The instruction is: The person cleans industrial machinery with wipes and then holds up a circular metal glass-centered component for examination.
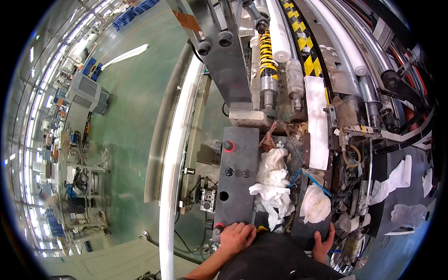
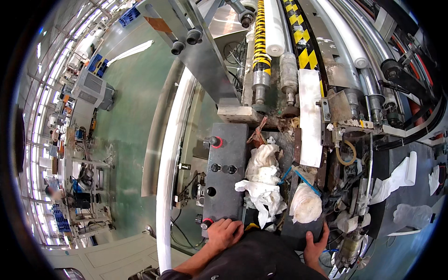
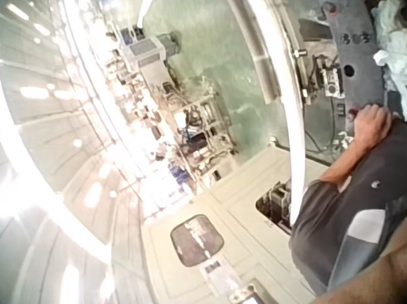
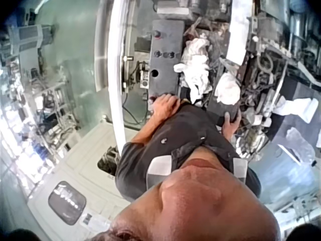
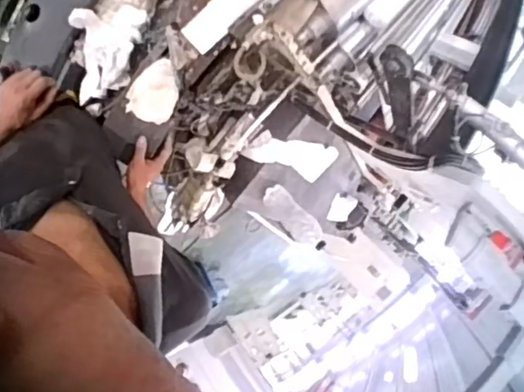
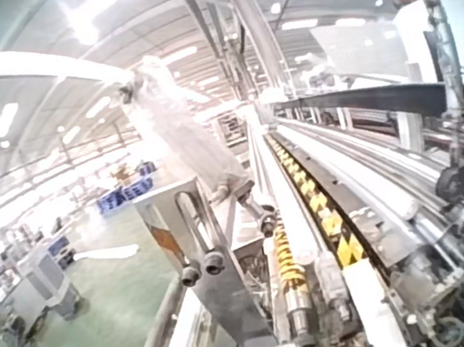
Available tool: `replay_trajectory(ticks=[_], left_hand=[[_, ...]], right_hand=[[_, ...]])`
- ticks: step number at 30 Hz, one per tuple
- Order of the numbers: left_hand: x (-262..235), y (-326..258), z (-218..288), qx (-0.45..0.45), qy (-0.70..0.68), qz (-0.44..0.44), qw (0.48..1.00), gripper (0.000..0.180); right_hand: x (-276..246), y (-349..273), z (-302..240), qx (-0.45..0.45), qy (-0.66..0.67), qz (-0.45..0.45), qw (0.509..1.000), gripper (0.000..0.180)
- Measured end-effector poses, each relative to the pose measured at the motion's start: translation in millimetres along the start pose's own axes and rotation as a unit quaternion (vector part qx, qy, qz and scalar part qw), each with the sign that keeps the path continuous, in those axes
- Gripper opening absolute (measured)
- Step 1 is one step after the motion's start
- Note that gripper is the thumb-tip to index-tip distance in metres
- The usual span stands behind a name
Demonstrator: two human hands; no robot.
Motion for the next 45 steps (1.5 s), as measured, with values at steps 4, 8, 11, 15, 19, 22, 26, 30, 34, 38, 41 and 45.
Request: replay_trajectory(ticks=[4,8,11,15,19,22,26,30,34,38,41,45], left_hand=[[0.7,-0.5,0.2,0.002,-0.004,0.005,1.0,0.015],[2.4,-0.6,3.3,0.012,-0.007,0.013,1.0,0.016],[2.8,-0.7,4.2,0.011,0.009,0.011,1.0,0.016],[-3.0,6.1,10.1,0.012,-0.009,0.01,1.0,0.017],[-2.0,5.8,12.2,-0.027,-0.022,-0.034,0.999,0.01],[0.7,0.2,11.5,-0.031,-0.006,-0.041,0.999,0.01],[10.3,-2.8,6.3,-0.054,0.0,-0.054,0.997,0.012],[9.1,-3.9,6.1,-0.056,0.005,-0.065,0.996,0.013],[3.9,-0.3,7.3,-0.048,0.002,-0.053,0.997,0.013],[-3.5,6.0,12.5,-0.046,0.007,-0.047,0.998,0.012],[2.3,9.9,17.8,-0.029,0.005,-0.039,0.999,0.008],[7.9,2.4,18.1,0.001,0.048,-0.02,0.999,0.006]], right_hand=[[-4.3,-2.5,6.3,0.01,-0.01,0.009,1.0,0.069],[1.1,0.4,-8.7,0.012,0.013,0.004,1.0,0.069],[3.2,1.9,-10.8,0.004,0.004,-0.003,1.0,0.068],[-1.2,-2.3,-5.7,0.002,-0.024,0.017,1.0,0.068],[-4.6,-4.5,-1.2,-0.004,-0.019,0.036,0.999,0.067],[-1.4,-1.3,-10.2,-0.011,-0.031,0.021,0.999,0.066],[-3.7,-1.7,-8.2,-0.026,-0.027,0.029,0.999,0.068],[-2.7,-2.6,-13.1,-0.035,-0.038,0.033,0.998,0.067],[-1.0,-3.9,-13.5,-0.039,-0.047,0.034,0.998,0.066],[-0.5,-1.1,-17.0,-0.049,-0.056,0.034,0.997,0.065],[-7.2,-4.6,-9.6,-0.052,-0.083,0.037,0.994,0.064],[-5.4,-0.2,-26.2,-0.053,-0.087,0.027,0.994,0.062]])
Point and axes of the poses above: each hand's wrist, its own y-axis towards the middle knuckle, its own x-axis out of the palm, z = x × y, the point moved 8 cm from there along y, towards the middle knuckle, and after that the axes turned 2 degrees about y, right-handed, at the moved point
